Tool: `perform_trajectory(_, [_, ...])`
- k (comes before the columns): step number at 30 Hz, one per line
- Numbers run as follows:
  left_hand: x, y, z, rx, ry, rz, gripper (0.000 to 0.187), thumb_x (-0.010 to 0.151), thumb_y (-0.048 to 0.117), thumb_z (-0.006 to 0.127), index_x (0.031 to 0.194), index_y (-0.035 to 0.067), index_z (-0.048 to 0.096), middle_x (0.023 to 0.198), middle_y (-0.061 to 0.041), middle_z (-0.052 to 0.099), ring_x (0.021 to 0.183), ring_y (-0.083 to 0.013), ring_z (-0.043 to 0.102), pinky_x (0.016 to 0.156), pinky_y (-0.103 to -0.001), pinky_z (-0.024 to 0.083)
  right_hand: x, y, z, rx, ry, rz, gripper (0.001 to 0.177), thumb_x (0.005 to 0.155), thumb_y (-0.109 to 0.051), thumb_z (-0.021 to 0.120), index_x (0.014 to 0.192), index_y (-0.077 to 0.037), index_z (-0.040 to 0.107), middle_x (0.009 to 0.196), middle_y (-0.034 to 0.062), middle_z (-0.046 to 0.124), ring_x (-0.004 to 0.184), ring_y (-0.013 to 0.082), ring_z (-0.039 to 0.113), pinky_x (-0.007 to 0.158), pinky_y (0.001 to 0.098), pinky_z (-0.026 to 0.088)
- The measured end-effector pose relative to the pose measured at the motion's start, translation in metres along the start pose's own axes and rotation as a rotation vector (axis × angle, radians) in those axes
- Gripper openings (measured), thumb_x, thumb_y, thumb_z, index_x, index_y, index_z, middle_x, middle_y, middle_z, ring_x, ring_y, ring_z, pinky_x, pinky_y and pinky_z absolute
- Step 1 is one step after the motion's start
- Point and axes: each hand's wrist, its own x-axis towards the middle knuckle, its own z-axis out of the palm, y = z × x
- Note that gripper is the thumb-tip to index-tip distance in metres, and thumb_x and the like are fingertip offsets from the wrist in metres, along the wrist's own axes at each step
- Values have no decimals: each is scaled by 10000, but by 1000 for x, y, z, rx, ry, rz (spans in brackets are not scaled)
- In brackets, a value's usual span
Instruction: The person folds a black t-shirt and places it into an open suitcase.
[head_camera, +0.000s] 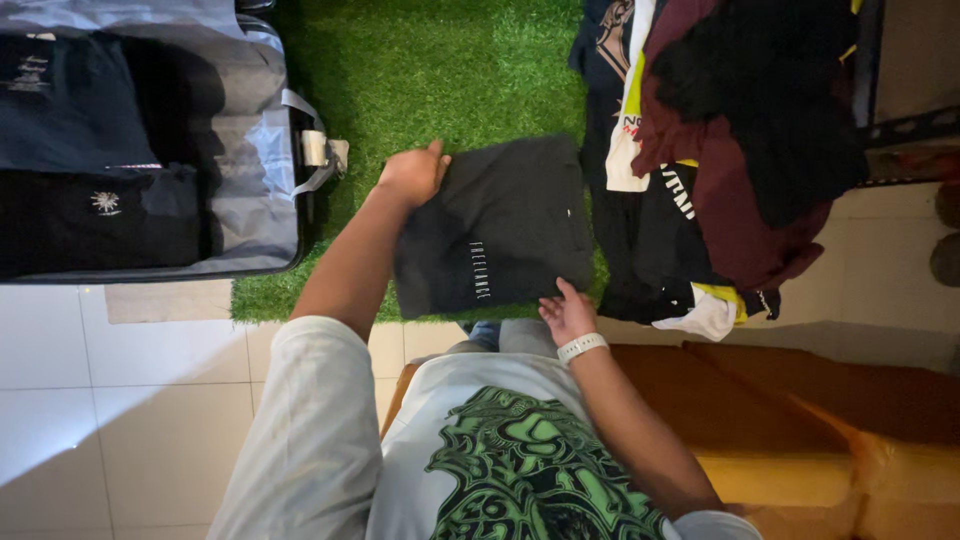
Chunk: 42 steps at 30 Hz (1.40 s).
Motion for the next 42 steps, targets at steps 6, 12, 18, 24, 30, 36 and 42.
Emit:
perform_trajectory(6, [-41,-22,-11,-87,90,-185,393,1071,407,400,1207,65,537,970,-274,710,944,-499,665,841,-597,514,-1,-43,47,-144,-99,-445,267,958,-189,708,1173,-122,564,976,30,639,744,137,609,676,367,562])
perform_trajectory(12, [-95,-41,25,-306,329,-390,363,1092,369,433,1172,28,528,882,-318,679,864,-538,646,775,-617,495,-5,-138,140,-487,-269,-642,344,967,-147,631,1309,-127,598,1140,5,709,883,128,692,560,277,513])
perform_trajectory(18, [-132,-21,76,-792,781,-485,304,1115,295,457,1017,15,524,846,-284,624,796,-510,623,713,-553,490,38,-209,233,-428,-725,-788,340,997,-26,647,1337,-34,650,1264,58,699,1085,116,681,895,218,543])
perform_trajectory(24, [-112,4,108,-813,897,-755,276,1085,296,489,1034,33,554,872,-259,674,826,-471,659,732,-522,502,132,-212,302,-789,-493,-663,230,980,-118,709,1162,-58,583,959,40,665,708,159,622,622,320,516])
perform_trajectory(30, [-111,-6,113,-786,861,-807,292,1047,315,535,1028,29,591,873,-240,708,812,-451,691,722,-510,525,84,-159,223,-1443,-383,-1228,318,949,-271,762,1132,-31,660,860,124,741,745,261,722,707,387,572])
perform_trajectory(36, [-144,4,114,-710,616,-732,359,1053,350,555,980,3,610,825,-287,686,790,-490,673,705,-548,518,0,-95,140,-1440,-441,-788,308,872,-309,815,887,-51,646,700,58,669,628,176,639,603,339,515])
perform_trajectory(42, [-148,16,103,-628,606,-672,371,1077,340,503,958,-8,546,781,-319,648,746,-541,624,649,-602,470,18,-65,113,-1175,-384,-791,253,930,-169,784,901,-42,567,739,56,632,664,157,608,588,312,495])
